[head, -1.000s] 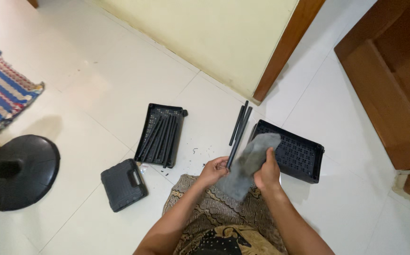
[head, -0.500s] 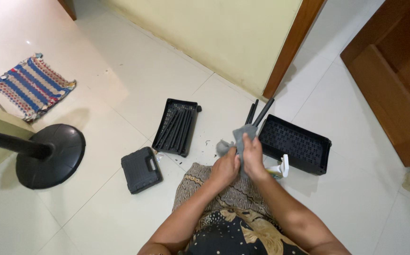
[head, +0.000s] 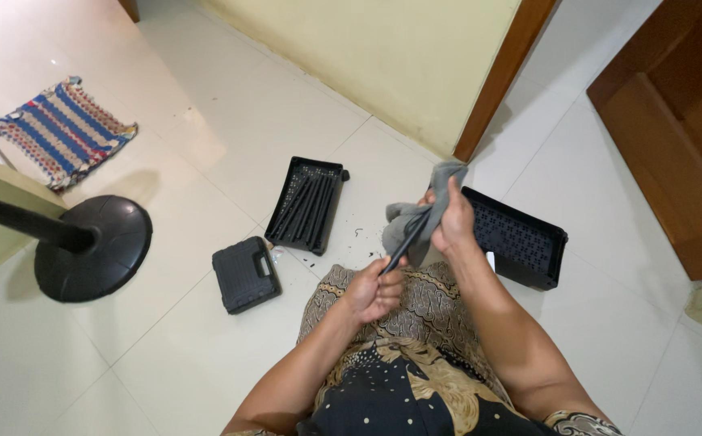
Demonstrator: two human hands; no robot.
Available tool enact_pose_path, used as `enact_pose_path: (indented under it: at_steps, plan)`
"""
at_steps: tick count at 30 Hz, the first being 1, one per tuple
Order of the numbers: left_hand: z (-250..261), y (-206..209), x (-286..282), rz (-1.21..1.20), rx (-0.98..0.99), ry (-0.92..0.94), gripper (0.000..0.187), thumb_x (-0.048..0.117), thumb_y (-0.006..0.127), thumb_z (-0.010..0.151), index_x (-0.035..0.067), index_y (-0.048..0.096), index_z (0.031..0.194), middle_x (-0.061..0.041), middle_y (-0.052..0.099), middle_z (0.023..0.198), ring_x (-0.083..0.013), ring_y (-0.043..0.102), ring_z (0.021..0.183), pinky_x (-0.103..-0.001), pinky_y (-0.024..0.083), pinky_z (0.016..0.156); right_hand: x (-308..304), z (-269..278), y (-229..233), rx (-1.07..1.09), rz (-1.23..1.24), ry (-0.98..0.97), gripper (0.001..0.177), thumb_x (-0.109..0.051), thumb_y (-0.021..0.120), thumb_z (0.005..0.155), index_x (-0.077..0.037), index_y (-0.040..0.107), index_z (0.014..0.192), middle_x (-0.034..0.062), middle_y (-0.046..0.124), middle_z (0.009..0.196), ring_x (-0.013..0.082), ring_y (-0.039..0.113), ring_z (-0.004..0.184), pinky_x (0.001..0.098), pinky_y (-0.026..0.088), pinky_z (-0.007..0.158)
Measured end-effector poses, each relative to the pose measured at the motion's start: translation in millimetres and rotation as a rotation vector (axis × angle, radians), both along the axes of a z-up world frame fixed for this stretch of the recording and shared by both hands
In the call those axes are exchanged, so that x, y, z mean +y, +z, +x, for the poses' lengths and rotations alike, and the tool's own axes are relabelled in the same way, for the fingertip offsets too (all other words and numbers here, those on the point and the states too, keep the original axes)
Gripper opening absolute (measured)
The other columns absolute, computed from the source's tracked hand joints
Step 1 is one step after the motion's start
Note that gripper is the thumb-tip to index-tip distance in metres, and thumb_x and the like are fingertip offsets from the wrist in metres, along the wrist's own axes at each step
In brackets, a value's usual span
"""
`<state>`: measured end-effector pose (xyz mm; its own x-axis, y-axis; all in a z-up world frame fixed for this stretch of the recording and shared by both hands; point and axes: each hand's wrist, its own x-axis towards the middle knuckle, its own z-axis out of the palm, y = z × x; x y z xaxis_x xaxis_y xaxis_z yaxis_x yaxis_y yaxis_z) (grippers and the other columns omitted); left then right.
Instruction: The person wipes several black plastic rods with a gray cloth, then inserts them into the corners of a perforated black plastic tray to form legs. They stack a second tray on top of the first, creating a two-tier stand.
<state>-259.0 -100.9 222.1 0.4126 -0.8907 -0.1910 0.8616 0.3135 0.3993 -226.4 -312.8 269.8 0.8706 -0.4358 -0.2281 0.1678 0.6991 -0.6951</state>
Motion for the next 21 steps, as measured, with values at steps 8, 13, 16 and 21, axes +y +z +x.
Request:
enact_pose_path:
  at_steps: [8, 13, 16, 21]
  plan:
    - [21.9, 6.2, -19.0, 0.404, -0.589, 0.193, 0.03, 0.032, 0.037, 0.112, 0.009, 0.056, 0.106, 0.008, 0.041, 0.062, -0.0081, 0.034, 0.045, -0.026, 0.035, 0.037, 51.9, -22.8, -22.1, 0.111, -0.344, 0.189, 0.033, -0.031, 0.046, 0.11, -0.002, 0.059, 0.102, 0.0081, 0.062, 0.079, 0.0152, 0.05, 0.057, 0.0291, 0.043, 0.049]
    - [-2.0, 27.1, -2.6, 1.088, -1.751, 0.28, 0.028, 0.024, 0.052, 0.106, -0.001, 0.053, 0.117, -0.014, 0.065, 0.065, -0.0334, 0.063, 0.054, -0.047, 0.054, 0.051, 3.6, 11.7, -27.7, 0.204, -0.359, -0.042, 0.022, -0.024, 0.053, 0.106, -0.004, 0.061, 0.1, 0.0064, 0.063, 0.082, 0.0165, 0.062, 0.065, 0.0329, 0.056, 0.061]
    - [-16.2, 43.2, 5.7, 1.06, -1.905, 0.378, 0.032, 0.022, 0.054, 0.101, -0.004, 0.054, 0.119, -0.023, 0.07, 0.076, -0.0403, 0.069, 0.064, -0.05, 0.054, 0.053, -21.6, 27.1, -30.8, 0.163, -0.23, -0.111, 0.022, -0.022, 0.055, 0.105, -0.002, 0.061, 0.099, 0.0069, 0.065, 0.083, 0.0174, 0.063, 0.067, 0.0351, 0.056, 0.061]
    - [-21.1, 46.5, 3.9, 1.086, -1.698, 0.092, 0.029, 0.028, 0.045, 0.11, 0.0, 0.053, 0.116, -0.01, 0.063, 0.068, -0.028, 0.062, 0.055, -0.042, 0.052, 0.049, -34.2, 34.5, -33.6, 0.162, -0.193, -0.13, 0.03, -0.03, 0.054, 0.106, -0.002, 0.064, 0.099, 0.0059, 0.063, 0.079, 0.0173, 0.058, 0.064, 0.0343, 0.05, 0.058]
